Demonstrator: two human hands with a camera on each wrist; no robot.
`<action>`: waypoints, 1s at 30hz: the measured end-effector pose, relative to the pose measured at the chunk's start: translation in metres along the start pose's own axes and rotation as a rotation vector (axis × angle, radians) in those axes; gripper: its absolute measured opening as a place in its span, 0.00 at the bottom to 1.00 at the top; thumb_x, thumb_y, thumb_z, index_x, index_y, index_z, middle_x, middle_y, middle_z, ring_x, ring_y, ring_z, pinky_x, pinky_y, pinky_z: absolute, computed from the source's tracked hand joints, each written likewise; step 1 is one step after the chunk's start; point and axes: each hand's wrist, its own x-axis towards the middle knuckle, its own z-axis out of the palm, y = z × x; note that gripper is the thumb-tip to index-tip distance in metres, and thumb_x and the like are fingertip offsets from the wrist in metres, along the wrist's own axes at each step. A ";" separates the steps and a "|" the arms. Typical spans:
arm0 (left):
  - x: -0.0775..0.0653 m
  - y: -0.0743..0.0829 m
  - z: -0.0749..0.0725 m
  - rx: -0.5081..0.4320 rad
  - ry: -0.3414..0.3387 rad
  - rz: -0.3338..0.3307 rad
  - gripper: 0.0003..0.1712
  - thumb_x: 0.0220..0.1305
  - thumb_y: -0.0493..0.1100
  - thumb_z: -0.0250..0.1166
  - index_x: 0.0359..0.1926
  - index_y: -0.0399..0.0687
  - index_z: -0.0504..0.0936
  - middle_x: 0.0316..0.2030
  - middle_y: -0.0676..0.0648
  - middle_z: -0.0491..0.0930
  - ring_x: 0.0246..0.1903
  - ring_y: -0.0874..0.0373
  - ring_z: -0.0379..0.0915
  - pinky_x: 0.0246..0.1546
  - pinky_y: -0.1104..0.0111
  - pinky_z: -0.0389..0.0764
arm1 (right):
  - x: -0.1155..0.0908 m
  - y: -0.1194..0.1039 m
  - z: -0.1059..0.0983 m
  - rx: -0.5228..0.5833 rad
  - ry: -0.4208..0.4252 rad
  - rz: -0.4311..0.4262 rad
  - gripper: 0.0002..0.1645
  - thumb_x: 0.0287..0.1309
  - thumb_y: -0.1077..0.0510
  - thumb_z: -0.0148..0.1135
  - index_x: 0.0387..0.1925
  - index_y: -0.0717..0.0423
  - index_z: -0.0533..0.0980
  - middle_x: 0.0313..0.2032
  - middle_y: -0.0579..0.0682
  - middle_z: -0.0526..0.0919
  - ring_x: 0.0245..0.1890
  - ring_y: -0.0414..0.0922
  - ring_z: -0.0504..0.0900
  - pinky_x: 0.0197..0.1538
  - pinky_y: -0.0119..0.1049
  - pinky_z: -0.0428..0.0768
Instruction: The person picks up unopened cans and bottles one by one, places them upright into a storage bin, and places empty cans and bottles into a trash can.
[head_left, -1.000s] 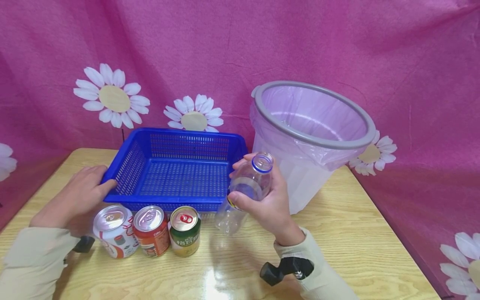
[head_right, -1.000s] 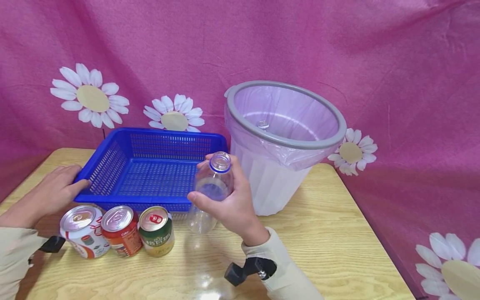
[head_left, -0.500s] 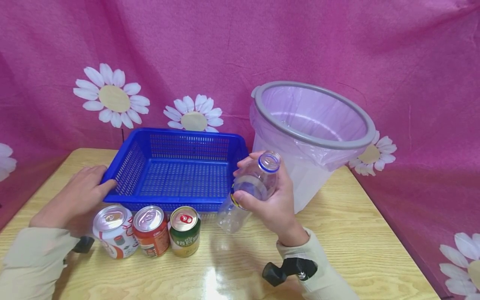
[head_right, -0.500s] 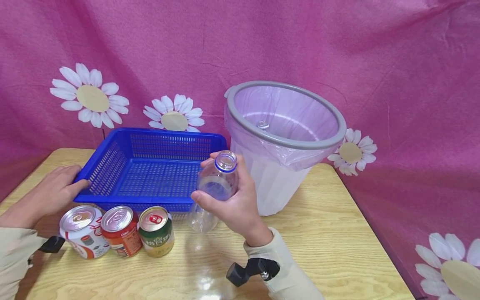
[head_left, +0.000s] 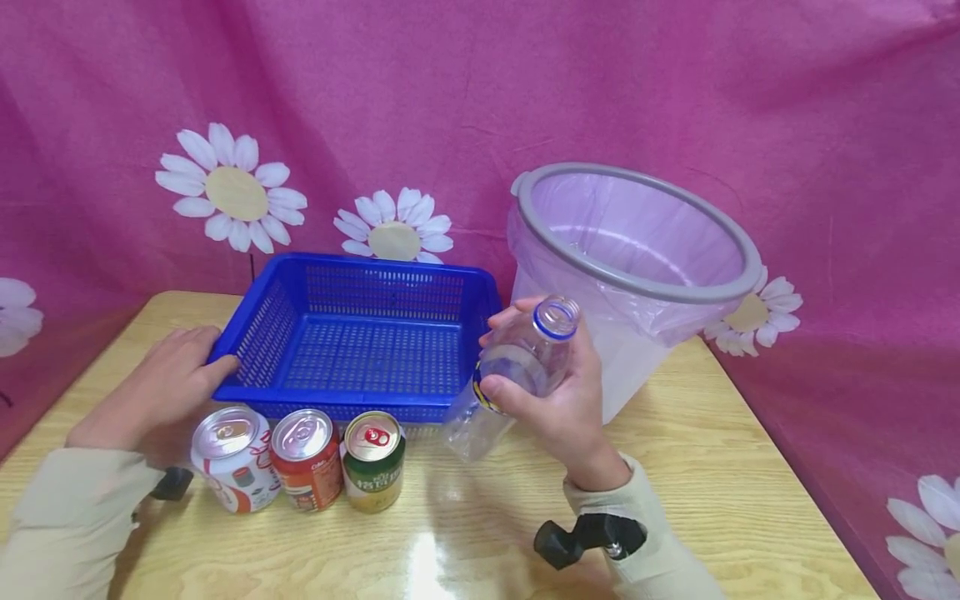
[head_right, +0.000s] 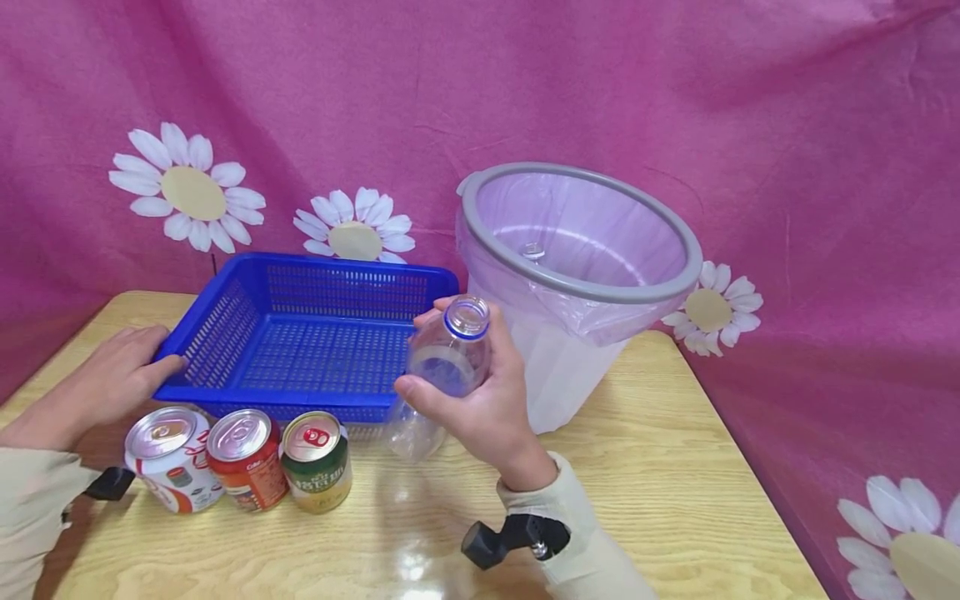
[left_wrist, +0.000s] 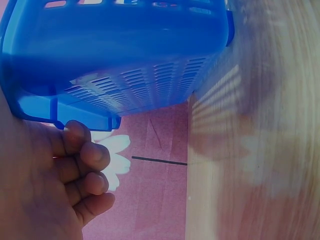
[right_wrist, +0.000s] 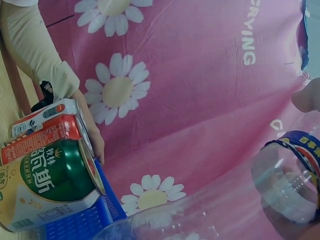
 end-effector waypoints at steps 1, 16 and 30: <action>0.000 0.000 0.000 0.001 -0.001 0.000 0.23 0.71 0.48 0.49 0.49 0.29 0.73 0.43 0.32 0.79 0.48 0.37 0.68 0.49 0.44 0.65 | 0.001 -0.001 0.000 -0.002 0.001 -0.002 0.35 0.45 0.60 0.76 0.54 0.50 0.68 0.46 0.46 0.83 0.43 0.43 0.85 0.48 0.36 0.83; 0.000 0.002 -0.001 0.024 0.006 0.009 0.19 0.70 0.48 0.51 0.44 0.32 0.74 0.35 0.37 0.79 0.42 0.41 0.69 0.44 0.47 0.67 | 0.007 -0.007 -0.003 -0.025 0.004 -0.014 0.36 0.44 0.61 0.76 0.55 0.51 0.68 0.46 0.46 0.83 0.43 0.44 0.86 0.46 0.35 0.83; 0.000 0.001 -0.002 0.017 -0.001 0.004 0.20 0.70 0.48 0.50 0.45 0.32 0.73 0.36 0.37 0.79 0.43 0.40 0.69 0.45 0.46 0.67 | 0.013 -0.008 -0.004 -0.049 -0.003 -0.013 0.35 0.44 0.60 0.77 0.54 0.51 0.69 0.46 0.45 0.84 0.43 0.44 0.86 0.47 0.35 0.83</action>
